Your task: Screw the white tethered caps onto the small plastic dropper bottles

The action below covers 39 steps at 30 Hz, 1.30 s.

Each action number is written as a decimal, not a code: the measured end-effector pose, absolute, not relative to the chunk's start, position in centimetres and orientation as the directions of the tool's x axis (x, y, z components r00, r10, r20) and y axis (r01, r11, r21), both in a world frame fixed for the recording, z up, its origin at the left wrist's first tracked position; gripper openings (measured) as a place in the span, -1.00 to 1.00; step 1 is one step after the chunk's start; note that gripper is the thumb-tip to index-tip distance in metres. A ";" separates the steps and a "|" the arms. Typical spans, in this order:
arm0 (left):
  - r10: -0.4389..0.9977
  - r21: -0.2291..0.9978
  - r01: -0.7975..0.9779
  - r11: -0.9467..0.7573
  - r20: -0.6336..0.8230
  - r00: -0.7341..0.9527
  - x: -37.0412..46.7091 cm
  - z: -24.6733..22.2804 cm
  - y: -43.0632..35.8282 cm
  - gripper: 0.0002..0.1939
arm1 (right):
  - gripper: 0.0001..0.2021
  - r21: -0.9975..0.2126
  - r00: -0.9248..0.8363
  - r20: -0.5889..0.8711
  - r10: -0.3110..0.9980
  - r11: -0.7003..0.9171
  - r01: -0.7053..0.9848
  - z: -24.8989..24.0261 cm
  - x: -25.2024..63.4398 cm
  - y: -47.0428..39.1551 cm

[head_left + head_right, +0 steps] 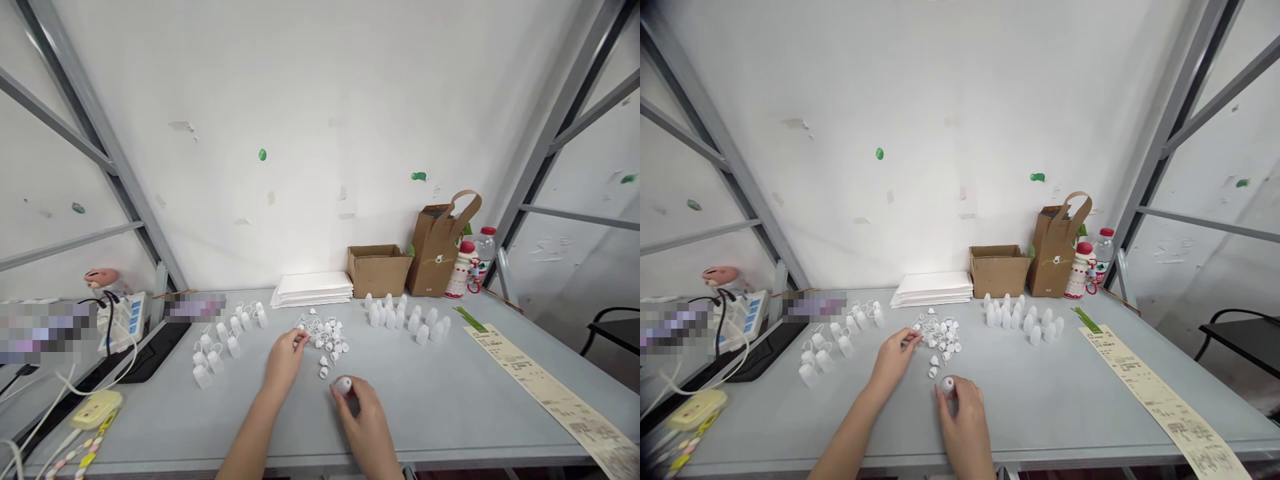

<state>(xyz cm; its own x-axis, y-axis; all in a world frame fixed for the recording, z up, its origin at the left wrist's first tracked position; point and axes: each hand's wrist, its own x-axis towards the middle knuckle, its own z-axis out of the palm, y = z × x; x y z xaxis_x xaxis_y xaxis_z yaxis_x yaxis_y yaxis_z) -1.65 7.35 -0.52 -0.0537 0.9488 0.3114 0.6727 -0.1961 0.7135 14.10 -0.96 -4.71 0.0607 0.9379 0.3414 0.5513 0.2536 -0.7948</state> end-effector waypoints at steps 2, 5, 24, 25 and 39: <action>0.957 0.774 0.611 -0.168 0.276 -0.087 -1.6 -0.3 7.3 -0.81 | -0.85 -0.781 0.046 0.347 0.937 0.261 0.568 -4.7 14.1 -1.0; 0.967 0.846 0.517 -0.134 0.225 -0.118 -1.5 -0.1 7.2 -0.80 | -0.87 -0.741 -0.021 0.373 0.928 0.311 0.595 -4.3 14.2 -1.2; 0.998 0.987 0.147 -0.061 0.056 0.034 -1.6 0.0 6.1 -0.60 | -0.89 -0.708 -0.107 0.415 0.904 0.395 0.586 -4.1 14.0 -1.4; 0.997 0.987 0.149 -0.067 0.063 0.036 -1.5 -0.1 5.4 -0.59 | -0.89 -0.707 -0.105 0.428 0.898 0.405 0.580 -4.1 14.0 -1.3; 0.974 0.879 0.422 -0.223 0.218 0.060 -0.9 0.4 0.8 -0.74 | -0.88 -0.689 -0.137 0.460 0.877 0.450 0.568 -4.0 14.2 -1.5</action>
